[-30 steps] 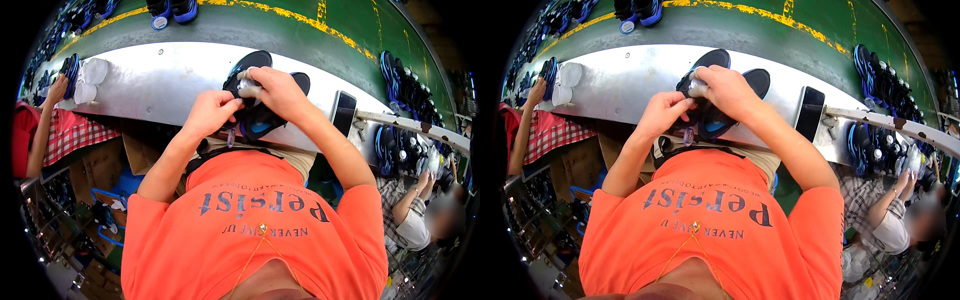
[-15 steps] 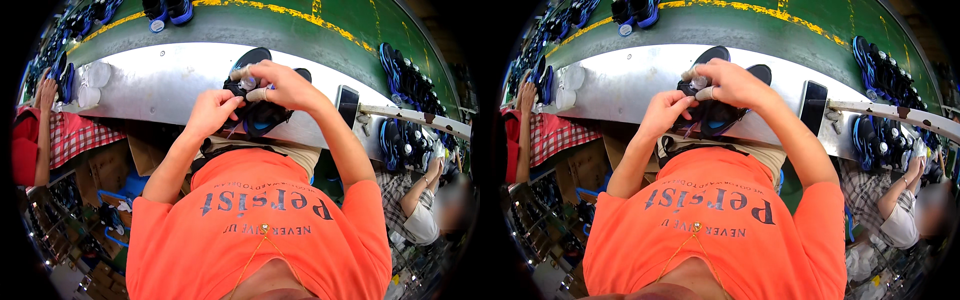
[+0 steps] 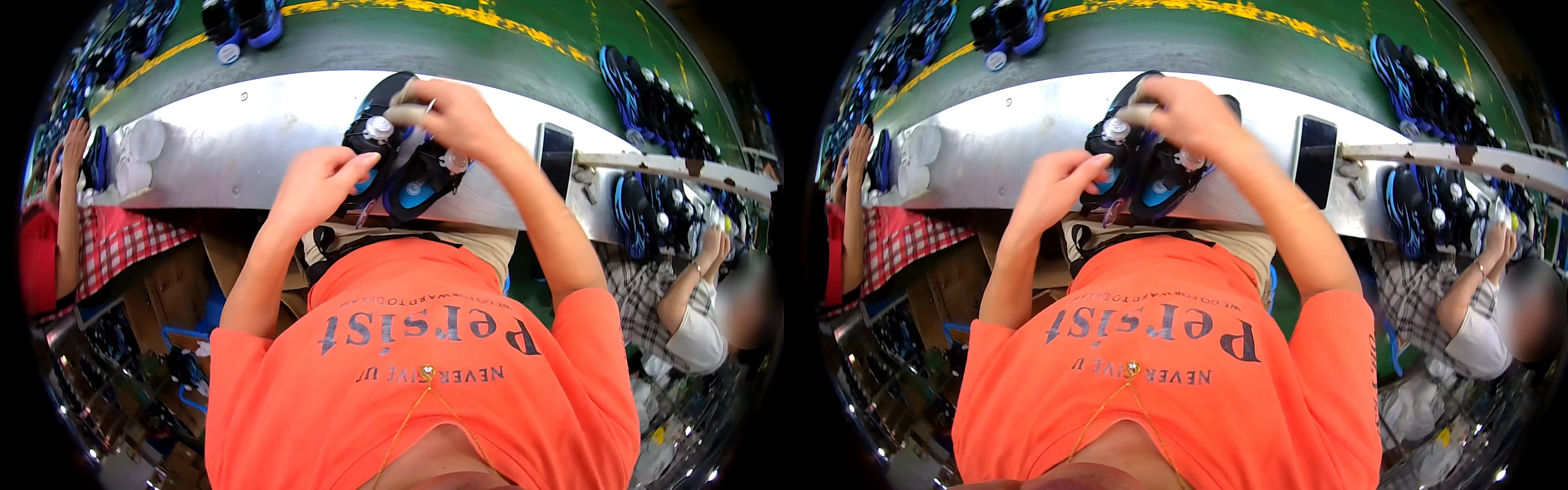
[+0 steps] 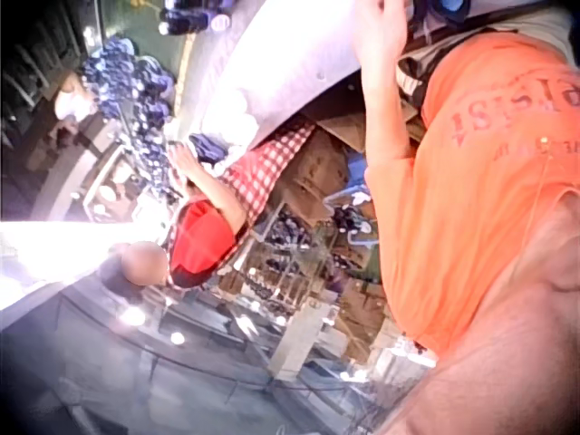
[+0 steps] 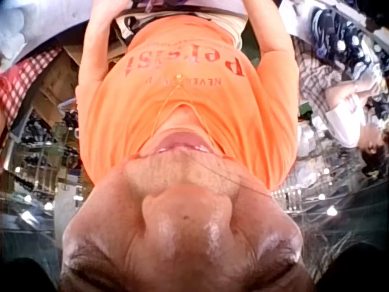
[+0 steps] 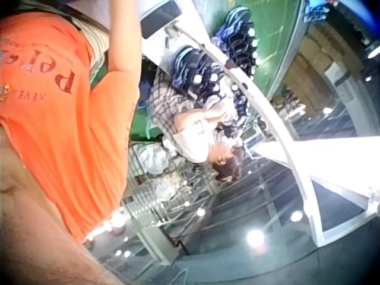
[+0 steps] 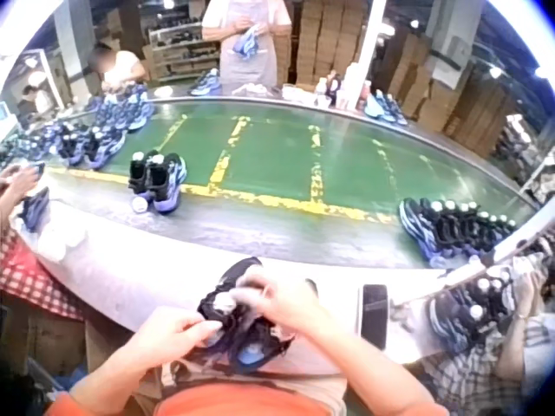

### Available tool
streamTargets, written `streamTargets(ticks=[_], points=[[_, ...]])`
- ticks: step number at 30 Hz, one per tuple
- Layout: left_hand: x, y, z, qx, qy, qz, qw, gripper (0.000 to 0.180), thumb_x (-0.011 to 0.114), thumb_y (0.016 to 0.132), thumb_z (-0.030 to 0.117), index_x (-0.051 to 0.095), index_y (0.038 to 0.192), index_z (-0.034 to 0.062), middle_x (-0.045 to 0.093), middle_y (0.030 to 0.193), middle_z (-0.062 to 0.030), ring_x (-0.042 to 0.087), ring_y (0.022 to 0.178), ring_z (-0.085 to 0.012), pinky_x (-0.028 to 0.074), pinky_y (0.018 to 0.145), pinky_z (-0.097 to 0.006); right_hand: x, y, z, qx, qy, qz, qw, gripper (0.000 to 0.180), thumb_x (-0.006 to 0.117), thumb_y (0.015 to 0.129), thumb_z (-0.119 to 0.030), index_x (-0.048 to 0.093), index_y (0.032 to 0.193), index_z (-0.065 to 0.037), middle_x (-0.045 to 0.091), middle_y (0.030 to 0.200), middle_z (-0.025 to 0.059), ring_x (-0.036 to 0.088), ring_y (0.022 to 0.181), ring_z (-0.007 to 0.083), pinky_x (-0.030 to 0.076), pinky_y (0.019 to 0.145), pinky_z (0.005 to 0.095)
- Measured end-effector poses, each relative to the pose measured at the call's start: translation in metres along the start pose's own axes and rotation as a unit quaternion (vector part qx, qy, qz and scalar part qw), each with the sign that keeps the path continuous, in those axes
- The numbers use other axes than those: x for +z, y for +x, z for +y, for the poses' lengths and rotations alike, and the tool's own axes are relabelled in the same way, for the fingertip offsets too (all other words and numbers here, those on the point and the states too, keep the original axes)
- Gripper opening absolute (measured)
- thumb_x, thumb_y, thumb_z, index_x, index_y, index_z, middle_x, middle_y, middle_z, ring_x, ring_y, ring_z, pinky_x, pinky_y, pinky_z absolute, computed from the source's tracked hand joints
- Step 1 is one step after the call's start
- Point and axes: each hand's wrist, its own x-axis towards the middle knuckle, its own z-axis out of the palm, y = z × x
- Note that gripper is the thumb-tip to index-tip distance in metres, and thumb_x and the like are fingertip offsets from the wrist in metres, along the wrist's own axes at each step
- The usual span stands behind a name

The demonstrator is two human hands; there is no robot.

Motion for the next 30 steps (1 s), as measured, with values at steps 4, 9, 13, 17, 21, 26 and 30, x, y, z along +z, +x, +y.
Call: streamTargets(ticks=[4,9,13,17,21,26,30], points=[[0.007,-0.028,0.02,0.068,-0.08,-0.026,0.994,0.022,0.061,0.091,0.019,0.067,0.094,-0.0015,0.065,0.077,-0.0051,0.06,0.066,-0.0098,0.046,0.059,-0.024,-0.044,-0.035,0.044,-0.044,0.147,-0.075,0.985,0.038,0.066,0.085,-0.013,0.062,0.122,-0.013,0.064,0.101,0.0024,0.055,0.084,0.0102,0.046,0.077,0.0263],[0.061,-0.014,0.022,-0.047,-0.23,-0.17,0.957,0.029,0.058,0.093,0.021,0.061,0.104,-0.0057,0.065,0.088,-0.0115,0.061,0.066,-0.0104,0.047,0.052,-0.021,-0.005,-0.076,0.022,-0.021,-0.028,0.053,0.998,0.029,0.07,0.081,-0.018,0.066,0.107,-0.007,0.06,0.085,0.0079,0.055,0.08,0.0169,0.045,0.07,0.0285],[0.063,-0.006,0.019,-0.058,-0.273,-0.173,0.945,0.028,0.056,0.094,0.021,0.061,0.102,-0.0052,0.066,0.089,-0.0111,0.064,0.071,-0.0139,0.051,0.058,-0.024,-0.008,-0.077,0.031,-0.128,-0.05,0.083,0.987,0.028,0.072,0.08,-0.02,0.066,0.104,-0.007,0.056,0.077,0.0056,0.053,0.07,0.0158,0.044,0.064,0.0276],[0.071,0.0,0.015,-0.056,-0.336,-0.155,0.928,0.026,0.053,0.096,0.018,0.061,0.105,-0.0046,0.065,0.096,-0.0113,0.064,0.08,-0.015,0.052,0.069,-0.026,-0.001,-0.072,0.033,-0.122,-0.05,0.093,0.987,0.03,0.074,0.077,-0.02,0.066,0.103,-0.007,0.053,0.078,0.0051,0.051,0.067,0.0161,0.044,0.063,0.0277],[0.084,-0.016,0.009,-0.047,-0.363,-0.093,0.926,0.025,0.05,0.097,0.015,0.061,0.109,-0.0042,0.065,0.098,-0.0103,0.064,0.09,-0.0151,0.052,0.08,-0.028,-0.004,-0.076,0.033,-0.059,-0.045,0.059,0.996,0.034,0.074,0.076,-0.02,0.067,0.108,-0.011,0.054,0.082,0.0055,0.05,0.07,0.0151,0.044,0.064,0.0273],[0.087,-0.021,0.025,-0.062,-0.377,-0.095,0.919,0.022,0.053,0.095,0.012,0.061,0.105,-0.0049,0.067,0.091,-0.0091,0.065,0.079,-0.0139,0.054,0.073,-0.027,0.002,-0.078,0.033,-0.089,-0.042,0.089,0.991,0.031,0.073,0.076,-0.019,0.067,0.105,-0.009,0.054,0.082,0.0064,0.05,0.066,0.0165,0.044,0.061,0.0277],[0.082,-0.018,0.02,-0.089,-0.358,-0.12,0.922,0.021,0.053,0.095,0.012,0.062,0.106,-0.0045,0.067,0.092,-0.0107,0.065,0.077,-0.0143,0.054,0.071,-0.027,-0.002,-0.08,0.036,-0.077,-0.022,0.08,0.994,0.022,0.068,0.077,-0.017,0.064,0.097,-0.009,0.057,0.08,0.0098,0.058,0.072,0.0274,0.047,0.064,0.0364]])
